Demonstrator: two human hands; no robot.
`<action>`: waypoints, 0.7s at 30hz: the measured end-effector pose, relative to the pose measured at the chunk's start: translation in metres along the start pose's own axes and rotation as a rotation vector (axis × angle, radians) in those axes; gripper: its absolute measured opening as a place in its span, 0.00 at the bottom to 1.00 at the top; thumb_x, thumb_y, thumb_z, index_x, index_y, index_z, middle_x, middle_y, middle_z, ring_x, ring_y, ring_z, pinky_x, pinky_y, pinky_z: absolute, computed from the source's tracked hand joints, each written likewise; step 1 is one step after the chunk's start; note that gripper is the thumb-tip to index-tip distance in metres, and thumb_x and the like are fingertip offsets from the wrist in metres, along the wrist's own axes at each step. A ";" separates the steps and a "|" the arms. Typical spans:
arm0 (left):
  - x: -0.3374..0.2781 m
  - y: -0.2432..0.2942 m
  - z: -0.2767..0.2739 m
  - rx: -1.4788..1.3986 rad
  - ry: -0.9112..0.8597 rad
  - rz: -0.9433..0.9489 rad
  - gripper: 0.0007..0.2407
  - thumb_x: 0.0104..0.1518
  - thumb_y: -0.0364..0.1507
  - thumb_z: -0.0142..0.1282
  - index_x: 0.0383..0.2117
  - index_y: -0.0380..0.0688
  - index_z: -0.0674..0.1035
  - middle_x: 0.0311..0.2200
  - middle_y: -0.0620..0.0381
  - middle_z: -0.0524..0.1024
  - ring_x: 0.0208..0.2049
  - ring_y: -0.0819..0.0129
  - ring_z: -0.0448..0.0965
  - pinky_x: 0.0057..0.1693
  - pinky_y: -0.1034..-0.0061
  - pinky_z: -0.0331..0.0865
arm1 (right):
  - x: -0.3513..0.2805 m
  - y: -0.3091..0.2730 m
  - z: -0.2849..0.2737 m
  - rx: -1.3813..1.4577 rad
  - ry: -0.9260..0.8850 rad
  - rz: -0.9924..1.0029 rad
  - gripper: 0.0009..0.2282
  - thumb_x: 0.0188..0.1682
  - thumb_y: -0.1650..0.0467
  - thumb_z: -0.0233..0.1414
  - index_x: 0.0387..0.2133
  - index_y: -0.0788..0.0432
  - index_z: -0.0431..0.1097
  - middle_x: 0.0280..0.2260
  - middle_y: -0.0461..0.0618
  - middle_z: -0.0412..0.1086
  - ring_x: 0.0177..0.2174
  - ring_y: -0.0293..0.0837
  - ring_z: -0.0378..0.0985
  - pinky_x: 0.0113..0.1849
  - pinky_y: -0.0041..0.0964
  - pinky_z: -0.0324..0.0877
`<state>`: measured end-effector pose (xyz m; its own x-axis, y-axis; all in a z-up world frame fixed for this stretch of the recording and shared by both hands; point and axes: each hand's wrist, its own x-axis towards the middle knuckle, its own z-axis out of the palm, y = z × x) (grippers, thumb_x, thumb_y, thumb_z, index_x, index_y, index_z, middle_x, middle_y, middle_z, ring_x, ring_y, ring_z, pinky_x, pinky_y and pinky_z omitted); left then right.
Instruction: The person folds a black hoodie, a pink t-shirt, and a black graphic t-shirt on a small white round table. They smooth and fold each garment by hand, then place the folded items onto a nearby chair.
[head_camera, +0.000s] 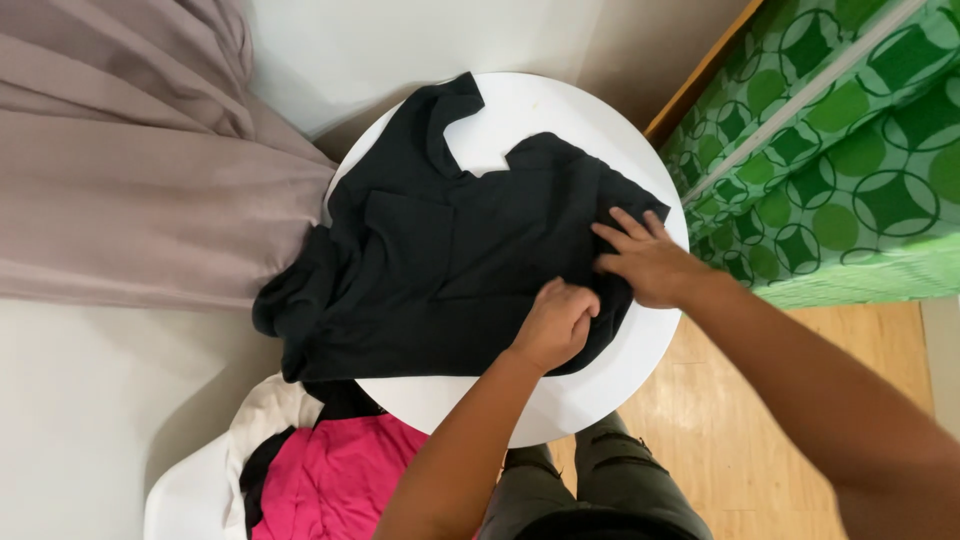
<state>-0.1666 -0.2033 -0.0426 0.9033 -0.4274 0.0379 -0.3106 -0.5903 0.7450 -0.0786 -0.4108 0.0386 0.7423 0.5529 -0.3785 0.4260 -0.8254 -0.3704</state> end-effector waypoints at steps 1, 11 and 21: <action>-0.007 -0.002 0.002 -0.064 -0.076 0.009 0.04 0.62 0.27 0.51 0.39 0.48 0.78 0.37 0.58 0.80 0.47 0.57 0.80 0.74 0.55 0.61 | -0.005 0.001 -0.004 -0.125 -0.148 0.001 0.23 0.39 0.79 0.55 0.48 0.45 0.75 0.70 0.48 0.46 0.69 0.52 0.32 0.65 0.63 0.33; -0.012 0.006 -0.035 0.148 -0.225 -0.005 0.23 0.53 0.40 0.61 0.51 0.36 0.78 0.45 0.41 0.77 0.50 0.46 0.73 0.65 0.52 0.53 | -0.095 0.009 -0.020 -0.307 -0.358 0.064 0.13 0.44 0.63 0.59 0.43 0.46 0.76 0.63 0.42 0.59 0.69 0.44 0.39 0.67 0.64 0.29; -0.005 0.000 -0.047 0.171 -0.165 -0.087 0.13 0.60 0.39 0.58 0.28 0.40 0.82 0.28 0.50 0.80 0.36 0.53 0.80 0.54 0.59 0.70 | -0.102 0.108 0.075 0.471 -0.041 0.549 0.15 0.47 0.65 0.55 0.49 0.50 0.71 0.45 0.55 0.77 0.46 0.54 0.78 0.49 0.47 0.73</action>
<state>-0.1575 -0.1686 -0.0114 0.8726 -0.4678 -0.1407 -0.2925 -0.7311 0.6164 -0.1466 -0.5478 -0.0261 0.7615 0.0841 -0.6427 -0.2776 -0.8537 -0.4407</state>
